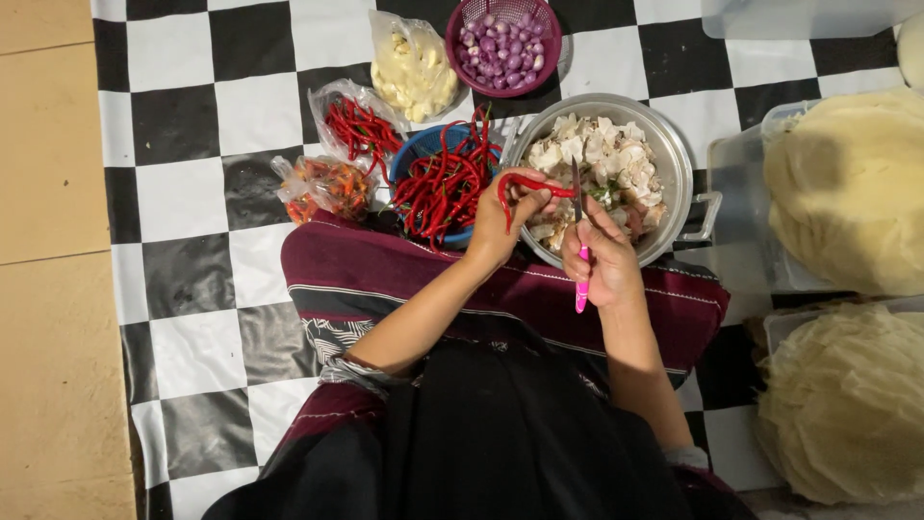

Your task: De-stemming red chilies and adding them to a bowl of ingredients while sitting on the floor

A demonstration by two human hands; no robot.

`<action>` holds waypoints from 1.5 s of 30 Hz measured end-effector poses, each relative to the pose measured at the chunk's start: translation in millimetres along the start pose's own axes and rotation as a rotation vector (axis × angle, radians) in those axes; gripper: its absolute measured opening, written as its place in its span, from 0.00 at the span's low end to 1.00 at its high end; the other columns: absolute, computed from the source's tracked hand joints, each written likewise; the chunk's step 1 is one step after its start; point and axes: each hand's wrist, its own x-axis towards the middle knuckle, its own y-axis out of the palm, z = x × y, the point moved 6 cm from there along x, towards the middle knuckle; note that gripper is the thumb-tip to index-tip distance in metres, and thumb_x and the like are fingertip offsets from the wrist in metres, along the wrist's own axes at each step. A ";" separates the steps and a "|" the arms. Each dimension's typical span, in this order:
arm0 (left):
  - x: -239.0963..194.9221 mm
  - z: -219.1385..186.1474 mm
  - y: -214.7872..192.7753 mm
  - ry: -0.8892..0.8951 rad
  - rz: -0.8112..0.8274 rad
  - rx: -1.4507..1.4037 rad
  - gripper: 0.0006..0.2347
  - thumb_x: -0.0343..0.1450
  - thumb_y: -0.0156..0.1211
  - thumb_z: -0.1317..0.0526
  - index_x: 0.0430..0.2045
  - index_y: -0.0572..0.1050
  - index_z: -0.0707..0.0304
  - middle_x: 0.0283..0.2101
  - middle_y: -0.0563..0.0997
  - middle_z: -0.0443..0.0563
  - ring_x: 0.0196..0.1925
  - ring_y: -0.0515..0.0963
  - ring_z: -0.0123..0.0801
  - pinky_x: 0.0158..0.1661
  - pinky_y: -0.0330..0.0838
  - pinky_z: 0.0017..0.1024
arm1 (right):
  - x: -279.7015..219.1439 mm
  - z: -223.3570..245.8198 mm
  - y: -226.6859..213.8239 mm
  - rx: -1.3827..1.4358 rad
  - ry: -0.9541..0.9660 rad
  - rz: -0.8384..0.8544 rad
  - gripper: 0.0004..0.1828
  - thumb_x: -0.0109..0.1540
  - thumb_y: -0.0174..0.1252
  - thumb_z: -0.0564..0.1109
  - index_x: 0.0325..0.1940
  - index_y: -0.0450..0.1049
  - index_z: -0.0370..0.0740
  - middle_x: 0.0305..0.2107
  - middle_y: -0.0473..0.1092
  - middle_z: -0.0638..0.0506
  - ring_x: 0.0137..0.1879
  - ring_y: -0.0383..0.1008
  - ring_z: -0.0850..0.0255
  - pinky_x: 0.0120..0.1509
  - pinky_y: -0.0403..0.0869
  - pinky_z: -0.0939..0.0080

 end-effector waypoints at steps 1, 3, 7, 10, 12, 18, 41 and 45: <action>-1.3 -4.2 2.8 0.000 0.000 0.000 0.11 0.69 0.67 0.73 0.44 0.75 0.76 0.38 0.84 0.68 0.36 0.86 0.41 0.38 0.85 0.34 | 0.8 -1.7 -4.8 0.000 0.000 0.000 0.22 0.69 0.52 0.42 0.69 0.67 0.49 0.23 0.62 0.47 0.17 0.60 0.64 0.16 0.62 0.71; -4.6 -19.0 11.0 0.101 0.048 0.156 0.10 0.69 0.67 0.72 0.42 0.77 0.71 0.37 0.85 0.64 0.36 0.85 0.35 0.39 0.84 0.32 | 2.3 -5.4 -14.6 -0.005 -0.004 -0.021 0.19 0.70 0.52 0.42 0.66 0.69 0.48 0.23 0.61 0.48 0.17 0.59 0.65 0.16 0.61 0.71; -6.1 -3.7 6.5 0.212 0.041 0.429 0.08 0.67 0.73 0.67 0.37 0.82 0.56 0.32 0.86 0.50 0.33 0.79 0.21 0.36 0.78 0.23 | 8.3 3.2 2.5 0.080 0.068 -0.002 0.15 0.70 0.52 0.45 0.61 0.70 0.48 0.22 0.61 0.50 0.17 0.58 0.67 0.14 0.60 0.72; -16.5 -10.0 13.9 0.377 0.161 0.602 0.07 0.70 0.69 0.64 0.39 0.83 0.50 0.36 0.87 0.49 0.38 0.86 0.37 0.43 0.79 0.31 | 8.8 2.4 15.7 0.266 0.335 -0.054 0.19 0.69 0.57 0.57 0.31 0.65 0.45 0.17 0.52 0.64 0.19 0.53 0.77 0.20 0.54 0.81; -26.4 -4.9 20.2 0.482 0.322 0.680 0.07 0.74 0.61 0.64 0.44 0.82 0.51 0.43 0.87 0.48 0.47 0.86 0.41 0.52 0.78 0.35 | 13.1 6.1 3.2 0.392 0.300 -0.166 0.21 0.70 0.59 0.54 0.27 0.63 0.46 0.15 0.52 0.64 0.21 0.55 0.75 0.23 0.55 0.80; 58.4 -22.7 -157.5 0.306 -0.377 0.628 0.07 0.71 0.66 0.63 0.37 0.78 0.66 0.27 0.80 0.59 0.30 0.79 0.43 0.36 0.75 0.40 | 12.7 16.9 -91.8 0.530 0.222 0.068 0.26 0.72 0.51 0.49 0.73 0.63 0.36 0.27 0.61 0.61 0.27 0.62 0.77 0.28 0.66 0.79; 131.0 53.0 -222.4 0.081 0.371 1.598 0.16 0.63 0.73 0.47 0.39 0.84 0.51 0.36 0.84 0.57 0.45 0.85 0.55 0.45 0.81 0.48 | 28.0 12.5 -57.7 0.262 0.279 -0.061 0.12 0.72 0.53 0.52 0.56 0.68 0.45 0.28 0.59 0.65 0.29 0.58 0.80 0.30 0.58 0.81; 127.6 -10.0 -199.8 0.171 0.044 1.147 0.09 0.67 0.71 0.55 0.31 0.82 0.59 0.33 0.85 0.58 0.41 0.85 0.55 0.42 0.78 0.45 | 28.5 14.4 -69.4 -0.066 0.197 -0.118 0.20 0.71 0.52 0.54 0.67 0.65 0.55 0.26 0.56 0.63 0.27 0.57 0.76 0.29 0.57 0.79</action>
